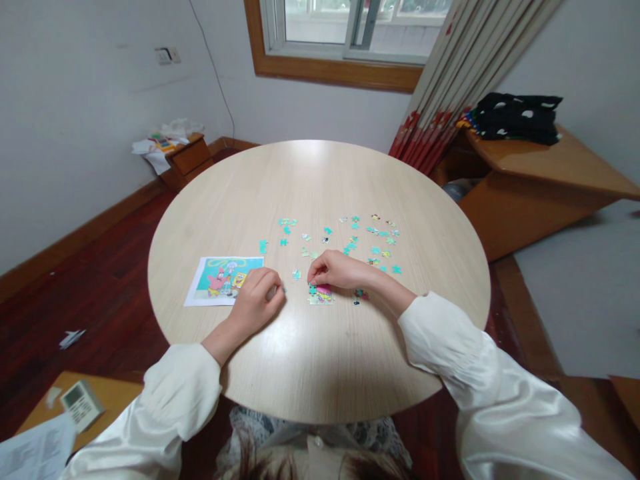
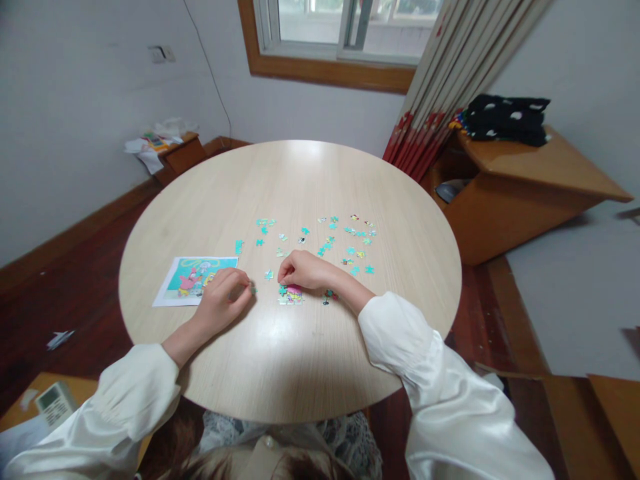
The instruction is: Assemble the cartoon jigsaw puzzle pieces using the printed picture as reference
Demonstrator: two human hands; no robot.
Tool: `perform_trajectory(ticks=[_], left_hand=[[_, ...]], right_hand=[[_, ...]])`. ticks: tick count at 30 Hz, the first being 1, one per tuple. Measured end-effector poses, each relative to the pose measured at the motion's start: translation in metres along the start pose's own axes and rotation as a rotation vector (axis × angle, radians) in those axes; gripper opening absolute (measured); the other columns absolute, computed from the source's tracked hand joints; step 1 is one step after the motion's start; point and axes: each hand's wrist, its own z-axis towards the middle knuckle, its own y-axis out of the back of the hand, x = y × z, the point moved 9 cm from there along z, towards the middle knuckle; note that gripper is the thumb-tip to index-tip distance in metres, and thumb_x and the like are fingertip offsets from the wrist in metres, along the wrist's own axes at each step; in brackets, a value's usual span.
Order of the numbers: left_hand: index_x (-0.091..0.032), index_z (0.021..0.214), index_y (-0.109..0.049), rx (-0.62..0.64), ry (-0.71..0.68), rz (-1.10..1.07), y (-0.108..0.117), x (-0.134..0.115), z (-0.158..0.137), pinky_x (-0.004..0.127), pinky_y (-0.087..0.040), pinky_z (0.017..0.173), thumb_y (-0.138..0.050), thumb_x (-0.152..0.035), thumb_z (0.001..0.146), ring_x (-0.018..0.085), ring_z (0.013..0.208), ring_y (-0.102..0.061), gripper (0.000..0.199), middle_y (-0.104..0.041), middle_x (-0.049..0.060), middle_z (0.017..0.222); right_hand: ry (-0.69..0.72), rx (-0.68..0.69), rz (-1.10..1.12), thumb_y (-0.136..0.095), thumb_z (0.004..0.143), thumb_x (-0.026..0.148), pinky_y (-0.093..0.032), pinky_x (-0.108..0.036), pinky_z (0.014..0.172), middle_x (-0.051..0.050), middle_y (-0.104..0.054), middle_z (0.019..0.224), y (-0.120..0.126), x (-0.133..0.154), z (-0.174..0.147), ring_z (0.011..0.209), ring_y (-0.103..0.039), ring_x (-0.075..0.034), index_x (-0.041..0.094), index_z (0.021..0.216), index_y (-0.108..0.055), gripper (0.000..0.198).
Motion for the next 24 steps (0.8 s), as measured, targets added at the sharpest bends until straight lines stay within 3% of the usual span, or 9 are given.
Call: perform_trajectory(ticks=[24], left_hand=[[-0.019,0.075,-0.05,0.007,-0.021,-0.015,-0.0007,-0.0023,0.0007,0.032,-0.044,0.07,-0.049,-0.009,0.083,0.017,0.075,-0.054,0.013,-0.059,0.004,0.077]], right_hand=[[0.0,-0.018,-0.138,-0.058,0.072,0.004,-0.037,-0.022,0.058,-0.002,-0.066,0.065,-0.0012,-0.0009,0.0003,0.059,-0.051,-0.01,0.012,0.073,-0.073,0.017]])
